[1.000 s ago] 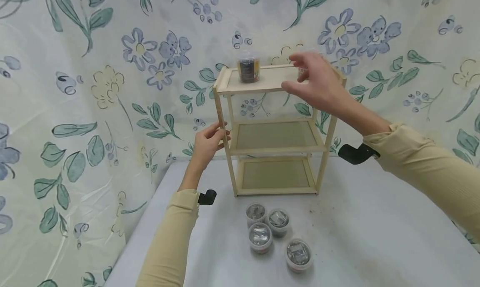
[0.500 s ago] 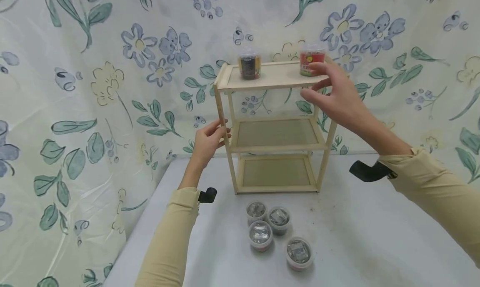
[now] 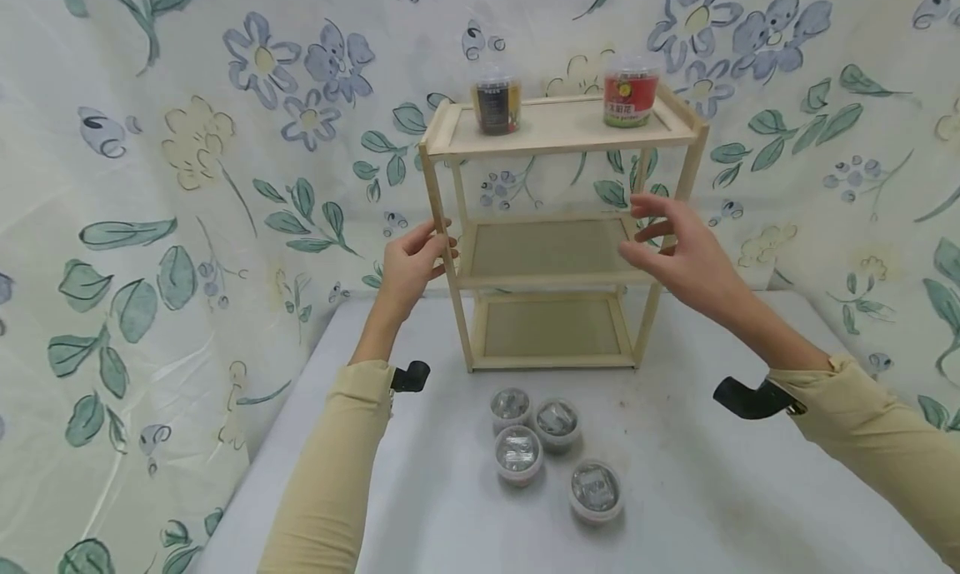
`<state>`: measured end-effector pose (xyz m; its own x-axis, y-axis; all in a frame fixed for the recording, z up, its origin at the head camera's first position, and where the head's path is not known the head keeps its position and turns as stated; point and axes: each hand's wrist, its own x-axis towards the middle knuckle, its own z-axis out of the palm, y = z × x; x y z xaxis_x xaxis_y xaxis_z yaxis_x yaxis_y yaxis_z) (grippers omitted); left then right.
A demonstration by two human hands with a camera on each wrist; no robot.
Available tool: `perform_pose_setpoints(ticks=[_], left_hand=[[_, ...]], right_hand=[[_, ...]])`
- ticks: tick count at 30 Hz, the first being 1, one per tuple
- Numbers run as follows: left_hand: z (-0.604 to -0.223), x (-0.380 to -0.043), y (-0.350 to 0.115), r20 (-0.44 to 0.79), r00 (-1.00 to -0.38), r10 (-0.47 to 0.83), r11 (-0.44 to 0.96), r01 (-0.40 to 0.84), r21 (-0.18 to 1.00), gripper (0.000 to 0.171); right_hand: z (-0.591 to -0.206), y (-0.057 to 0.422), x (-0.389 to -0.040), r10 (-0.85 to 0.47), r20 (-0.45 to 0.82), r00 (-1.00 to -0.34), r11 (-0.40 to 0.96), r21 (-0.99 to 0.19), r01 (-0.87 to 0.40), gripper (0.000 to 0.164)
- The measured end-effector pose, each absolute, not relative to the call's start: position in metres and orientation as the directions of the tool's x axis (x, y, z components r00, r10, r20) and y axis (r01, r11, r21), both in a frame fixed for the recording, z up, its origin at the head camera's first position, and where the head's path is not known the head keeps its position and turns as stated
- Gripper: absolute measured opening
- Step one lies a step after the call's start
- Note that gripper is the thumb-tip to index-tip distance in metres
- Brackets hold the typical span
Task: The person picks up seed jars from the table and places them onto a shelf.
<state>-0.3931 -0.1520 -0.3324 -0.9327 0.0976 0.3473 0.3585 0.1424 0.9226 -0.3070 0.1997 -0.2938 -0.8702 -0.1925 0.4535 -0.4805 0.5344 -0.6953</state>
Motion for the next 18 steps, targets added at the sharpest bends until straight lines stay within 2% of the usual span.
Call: perform_pose_setpoints(ticks=[7, 18], left_hand=[[-0.329, -0.393, -0.153, 0.343, -0.935, 0.088, 0.137, 0.352, 0.926, 0.040], [-0.334, -0.397, -0.152, 0.346, -0.932, 0.106, 0.148, 0.359, 0.922, 0.042]], right_hand=[[-0.337, 0.203, -0.296, -0.254, 0.324, -0.911, 0.552, -0.725, -0.411, 0.061], [-0.408, 0.210, -0.266, -0.202, 0.271, -0.941, 0.545, -0.767, -0.338, 0.056]])
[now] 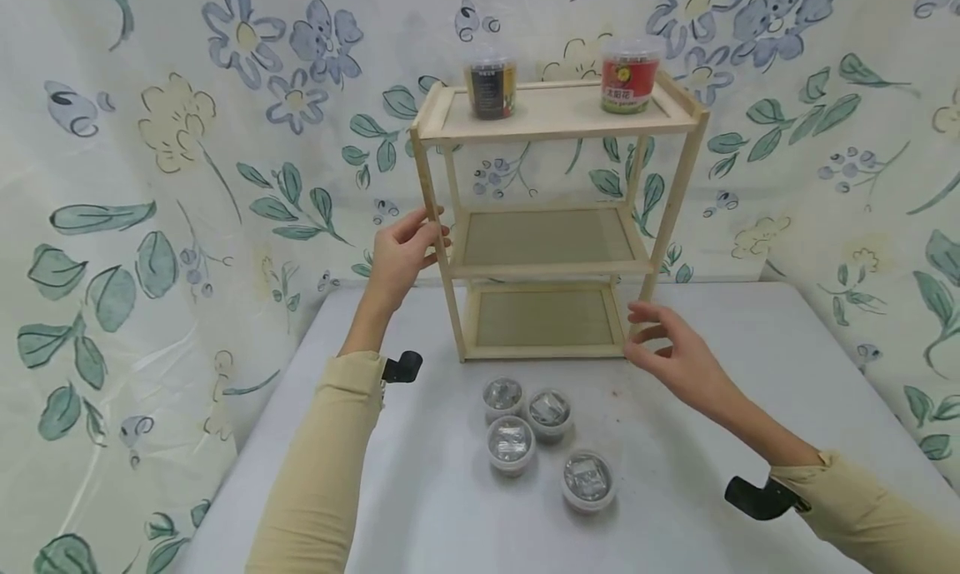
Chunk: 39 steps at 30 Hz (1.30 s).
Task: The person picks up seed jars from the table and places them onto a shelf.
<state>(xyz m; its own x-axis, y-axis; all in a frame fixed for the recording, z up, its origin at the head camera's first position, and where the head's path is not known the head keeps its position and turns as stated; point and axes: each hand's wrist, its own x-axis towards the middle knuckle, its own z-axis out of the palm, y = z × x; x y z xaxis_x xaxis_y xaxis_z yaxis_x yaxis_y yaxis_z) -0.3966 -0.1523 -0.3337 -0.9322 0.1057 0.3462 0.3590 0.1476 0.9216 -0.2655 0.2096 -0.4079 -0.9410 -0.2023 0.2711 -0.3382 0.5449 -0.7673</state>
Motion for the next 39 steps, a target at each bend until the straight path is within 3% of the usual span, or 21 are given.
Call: perform_pose_setpoints(ticks=[13, 21, 27, 39], left_hand=[[-0.330, -0.402, -0.145, 0.336, -0.935, 0.115, 0.151, 0.350, 0.924, 0.042], [-0.332, -0.401, -0.147, 0.311, -0.946, 0.096, 0.165, 0.323, 0.932, 0.041], [-0.334, -0.400, -0.150, 0.313, -0.946, 0.086, 0.147, 0.323, 0.935, 0.042], [-0.332, -0.399, -0.150, 0.319, -0.944, 0.082, 0.153, 0.328, 0.932, 0.040]], right_hand=[[-0.477, 0.200, -0.213, -0.173, 0.206, -0.963, 0.492, -0.829, -0.266, 0.050], [-0.503, 0.187, -0.190, -0.269, 0.084, -0.959, 0.409, -0.892, -0.193, 0.065], [-0.518, 0.180, -0.180, -0.350, 0.012, -0.937, 0.420, -0.892, -0.168, 0.076], [-0.532, 0.177, -0.174, -0.339, -0.020, -0.941, 0.450, -0.881, -0.144, 0.084]])
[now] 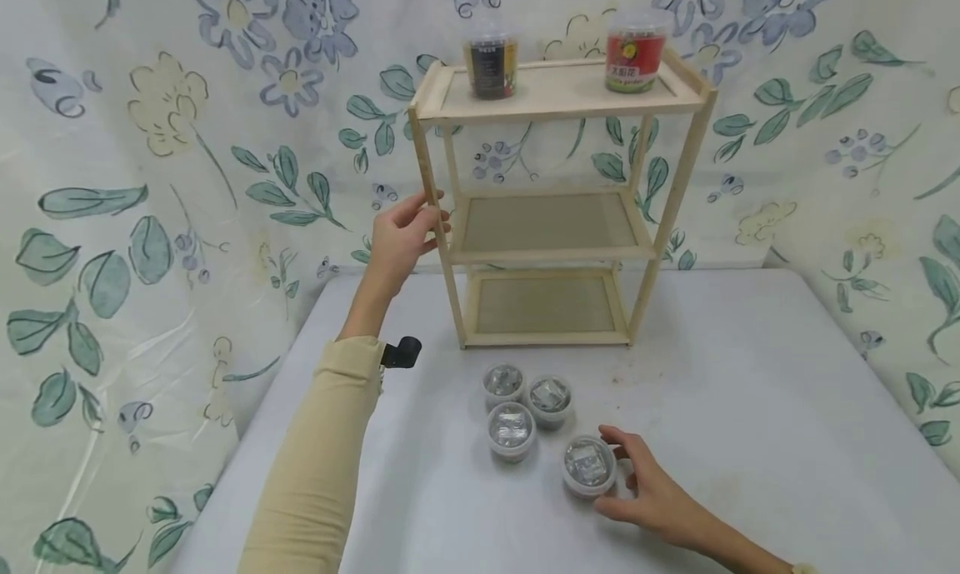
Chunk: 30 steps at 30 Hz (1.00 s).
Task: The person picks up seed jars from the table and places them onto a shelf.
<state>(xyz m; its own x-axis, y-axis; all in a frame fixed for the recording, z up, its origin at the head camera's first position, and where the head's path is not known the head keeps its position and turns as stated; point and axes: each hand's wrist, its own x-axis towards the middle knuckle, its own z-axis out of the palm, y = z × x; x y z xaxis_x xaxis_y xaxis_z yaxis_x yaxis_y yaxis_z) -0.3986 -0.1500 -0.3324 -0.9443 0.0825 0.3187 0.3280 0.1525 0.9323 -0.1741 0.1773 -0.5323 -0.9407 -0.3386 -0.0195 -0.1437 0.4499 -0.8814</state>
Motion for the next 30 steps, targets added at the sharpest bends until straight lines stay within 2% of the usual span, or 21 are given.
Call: perform_pose_setpoints(ticks=[8, 17, 22, 30], left_hand=[[-0.331, -0.398, -0.149, 0.322, -0.943, 0.082, 0.162, 0.331, 0.929, 0.041], [-0.334, -0.400, -0.149, 0.325, -0.942, 0.088, 0.156, 0.335, 0.929, 0.040], [-0.335, -0.401, -0.150, 0.324, -0.941, 0.093, 0.149, 0.335, 0.930, 0.040], [-0.334, -0.400, -0.150, 0.331, -0.940, 0.085, 0.144, 0.340, 0.929, 0.042]], right_hand=[[-0.534, 0.172, -0.177, -0.343, -0.042, -0.938, 0.436, -0.892, -0.120, 0.088], [-0.540, 0.164, -0.175, -0.282, 0.026, -0.959, 0.506, -0.845, -0.172, 0.090], [-0.540, 0.163, -0.175, -0.281, 0.049, -0.958, 0.500, -0.845, -0.189, 0.085], [-0.540, 0.161, -0.178, -0.260, -0.015, -0.966, 0.483, -0.868, -0.116, 0.083]])
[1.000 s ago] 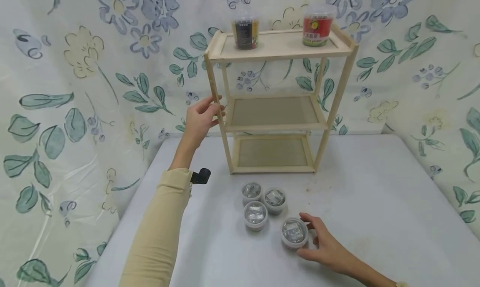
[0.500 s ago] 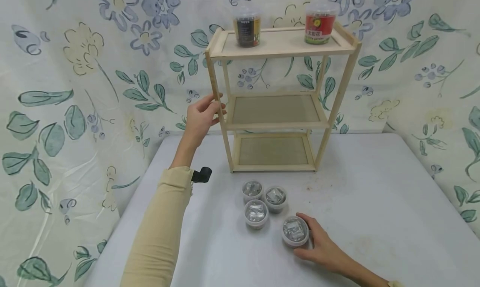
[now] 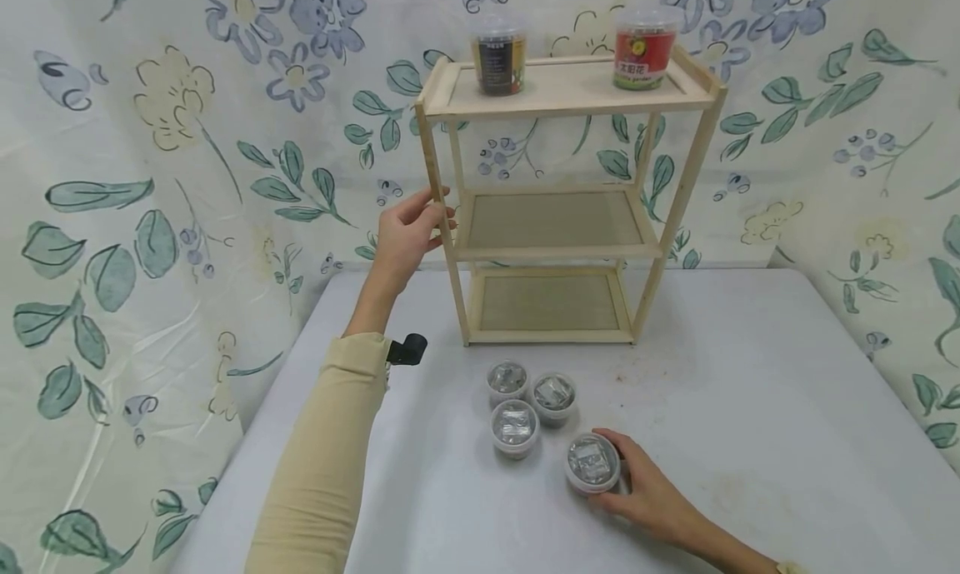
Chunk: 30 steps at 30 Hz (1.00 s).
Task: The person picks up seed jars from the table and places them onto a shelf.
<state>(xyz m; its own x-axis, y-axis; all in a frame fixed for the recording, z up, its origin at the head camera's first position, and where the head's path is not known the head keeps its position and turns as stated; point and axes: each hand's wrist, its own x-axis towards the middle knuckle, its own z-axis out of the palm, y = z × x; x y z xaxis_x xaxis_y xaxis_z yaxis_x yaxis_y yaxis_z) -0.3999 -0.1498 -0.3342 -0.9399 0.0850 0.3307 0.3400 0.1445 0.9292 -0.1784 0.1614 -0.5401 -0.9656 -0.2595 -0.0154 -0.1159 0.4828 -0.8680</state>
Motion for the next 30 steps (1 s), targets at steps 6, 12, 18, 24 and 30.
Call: perform_pose_setpoints(ticks=[6, 12, 18, 24, 30], left_hand=[[-0.333, -0.399, -0.150, 0.336, -0.938, 0.090, 0.147, 0.346, 0.927, 0.041], [-0.333, -0.398, -0.149, 0.339, -0.936, 0.094, 0.147, 0.350, 0.925, 0.041], [-0.334, -0.397, -0.149, 0.342, -0.935, 0.091, 0.150, 0.353, 0.924, 0.041], [-0.336, -0.395, -0.149, 0.336, -0.937, 0.092, 0.143, 0.347, 0.927, 0.041], [-0.333, -0.395, -0.149, 0.343, -0.935, 0.089, 0.149, 0.353, 0.924, 0.041]], right_hand=[[-0.540, 0.162, -0.180, -0.261, -0.033, -0.965, 0.463, -0.881, -0.095, 0.083], [-0.541, 0.163, -0.181, -0.258, -0.026, -0.966, 0.446, -0.890, -0.096, 0.082], [-0.541, 0.167, -0.181, -0.258, 0.008, -0.966, 0.415, -0.902, -0.118, 0.080], [-0.538, 0.173, -0.180, -0.264, 0.043, -0.964, 0.420, -0.894, -0.154, 0.079], [-0.528, 0.178, -0.183, -0.253, 0.087, -0.964, 0.415, -0.890, -0.189, 0.078]])
